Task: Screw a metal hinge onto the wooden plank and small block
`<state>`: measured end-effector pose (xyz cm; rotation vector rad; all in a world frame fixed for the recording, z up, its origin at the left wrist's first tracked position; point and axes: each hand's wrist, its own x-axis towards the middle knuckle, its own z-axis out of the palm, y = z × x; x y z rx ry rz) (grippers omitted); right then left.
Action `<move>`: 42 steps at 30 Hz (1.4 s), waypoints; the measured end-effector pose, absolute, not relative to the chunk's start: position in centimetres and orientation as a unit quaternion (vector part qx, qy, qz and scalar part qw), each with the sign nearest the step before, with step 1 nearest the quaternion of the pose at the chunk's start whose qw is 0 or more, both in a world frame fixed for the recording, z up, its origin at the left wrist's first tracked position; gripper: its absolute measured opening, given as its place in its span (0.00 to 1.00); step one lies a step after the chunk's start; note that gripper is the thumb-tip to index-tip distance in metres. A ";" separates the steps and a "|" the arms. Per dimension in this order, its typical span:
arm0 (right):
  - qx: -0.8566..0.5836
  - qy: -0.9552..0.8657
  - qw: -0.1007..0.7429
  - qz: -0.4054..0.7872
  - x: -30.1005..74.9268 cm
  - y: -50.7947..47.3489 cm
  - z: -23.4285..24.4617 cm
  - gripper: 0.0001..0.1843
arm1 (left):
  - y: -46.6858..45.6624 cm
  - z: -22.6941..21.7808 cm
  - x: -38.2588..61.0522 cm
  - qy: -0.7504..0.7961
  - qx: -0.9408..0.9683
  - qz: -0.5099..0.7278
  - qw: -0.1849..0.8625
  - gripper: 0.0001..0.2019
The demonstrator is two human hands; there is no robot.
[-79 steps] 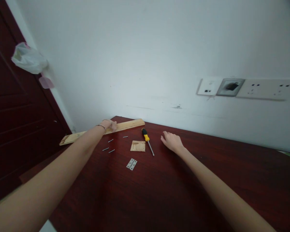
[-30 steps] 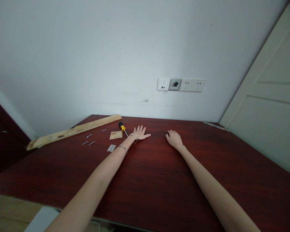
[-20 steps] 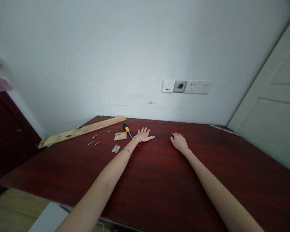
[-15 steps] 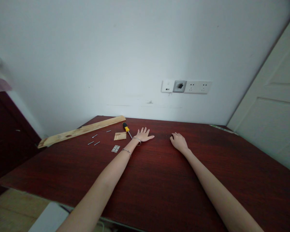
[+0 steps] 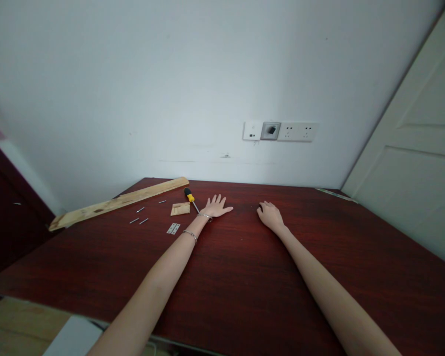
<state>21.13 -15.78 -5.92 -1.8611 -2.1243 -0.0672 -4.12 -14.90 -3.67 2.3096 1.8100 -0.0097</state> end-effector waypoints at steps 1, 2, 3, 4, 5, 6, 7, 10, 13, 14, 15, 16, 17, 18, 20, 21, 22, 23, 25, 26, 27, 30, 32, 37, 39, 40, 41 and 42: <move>-0.650 -0.743 0.158 -0.023 21.1 -15.8 -5.9 0.24 | -14.9 -3.7 -4.1 0.613 0.783 -0.001 0.103 0.47; -0.649 -0.743 0.159 -0.022 21.2 -15.8 -5.9 0.24 | -14.9 -3.7 -4.1 0.614 0.783 0.000 0.102 0.47; -0.649 -0.744 0.159 -0.021 21.2 -15.9 -5.9 0.24 | -14.9 -3.7 -4.1 0.613 0.783 0.001 0.101 0.47; -0.649 -0.744 0.159 -0.021 21.2 -15.9 -5.9 0.24 | -14.9 -3.7 -4.1 0.613 0.784 0.003 0.101 0.47; -0.649 -0.743 0.159 -0.021 21.2 -15.9 -5.9 0.24 | -14.9 -3.7 -4.1 0.613 0.784 0.004 0.100 0.47; -0.649 -0.743 0.159 -0.021 21.2 -16.0 -5.9 0.24 | -14.9 -3.7 -4.1 0.613 0.783 0.004 0.100 0.47; -0.649 -0.743 0.159 -0.021 21.2 -16.0 -5.9 0.24 | -14.9 -3.7 -4.1 0.614 0.783 0.004 0.098 0.47; -0.649 -0.743 0.160 -0.021 21.2 -16.1 -5.8 0.24 | -15.0 -3.9 -4.2 0.618 0.781 0.003 0.094 0.47; -0.649 -0.744 0.159 -0.022 21.1 -16.2 -5.8 0.24 | -14.9 -4.1 -4.2 0.619 0.780 0.003 0.092 0.47; -0.648 -0.744 0.158 -0.023 21.1 -16.2 -5.7 0.24 | -14.9 -4.1 -4.2 0.620 0.780 0.003 0.090 0.47; -0.648 -0.745 0.157 -0.023 21.1 -16.2 -5.7 0.24 | -14.8 -4.2 -4.2 0.620 0.779 0.003 0.089 0.47; -0.647 -0.746 0.156 -0.023 21.0 -16.2 -5.7 0.24 | -14.8 -4.2 -4.2 0.621 0.779 0.004 0.088 0.47; -0.648 -0.745 0.155 -0.024 21.0 -16.3 -5.7 0.24 | -14.9 -4.2 -4.2 0.621 0.779 0.005 0.087 0.47; -0.649 -0.745 0.155 -0.024 21.0 -16.3 -5.7 0.24 | -14.9 -4.1 -4.2 0.620 0.780 0.007 0.088 0.47; -0.652 -0.742 0.154 -0.024 20.9 -16.4 -5.6 0.24 | -15.0 -4.0 -4.2 0.617 0.782 0.009 0.091 0.48; -0.653 -0.741 0.154 -0.023 20.9 -16.4 -5.6 0.24 | -15.1 -4.0 -4.3 0.616 0.782 0.009 0.092 0.48; -0.653 -0.741 0.154 -0.022 20.9 -16.5 -5.5 0.24 | -15.2 -3.9 -4.3 0.615 0.783 0.009 0.095 0.48; -0.653 -0.741 0.155 -0.021 20.9 -16.5 -5.4 0.23 | -15.2 -3.9 -4.3 0.614 0.783 0.007 0.099 0.48; -0.653 -0.741 0.157 -0.015 21.0 -16.3 -4.9 0.22 | -15.3 -3.6 -4.1 0.612 0.783 0.000 0.110 0.48; -0.654 -0.740 0.159 -0.011 20.9 -16.1 -4.6 0.22 | -15.3 -3.4 -4.1 0.611 0.783 -0.007 0.116 0.47; -0.655 -0.738 0.162 -0.007 20.9 -15.8 -4.2 0.22 | -15.3 -3.1 -4.0 0.610 0.782 -0.018 0.123 0.48; -0.645 -0.743 0.177 0.003 20.2 -14.3 -2.4 0.24 | -14.9 -1.5 -4.0 0.604 0.783 -0.054 0.137 0.47; -0.619 -0.762 0.190 0.009 19.1 -13.0 -1.0 0.24 | -14.4 0.3 -4.8 0.592 0.792 -0.059 0.138 0.46; -0.525 -0.827 0.199 0.030 14.2 -9.2 2.4 0.24 | -12.3 6.1 -11.9 0.596 0.799 -0.056 0.059 0.42; -0.492 -0.849 0.190 0.041 11.4 -7.7 3.3 0.24 | -11.6 8.2 -16.9 0.635 0.771 -0.053 0.009 0.42; -0.476 -0.858 0.185 0.047 9.9 -7.0 3.7 0.24 | -11.4 9.1 -19.7 0.653 0.755 -0.063 -0.003 0.41; -0.461 -0.868 0.178 0.051 8.3 -6.4 4.0 0.24 | -11.4 9.9 -22.6 0.668 0.739 -0.082 -0.008 0.40; -0.446 -0.877 0.171 0.054 6.6 -5.8 4.2 0.24 | -11.6 10.4 -25.5 0.685 0.722 -0.095 -0.017 0.40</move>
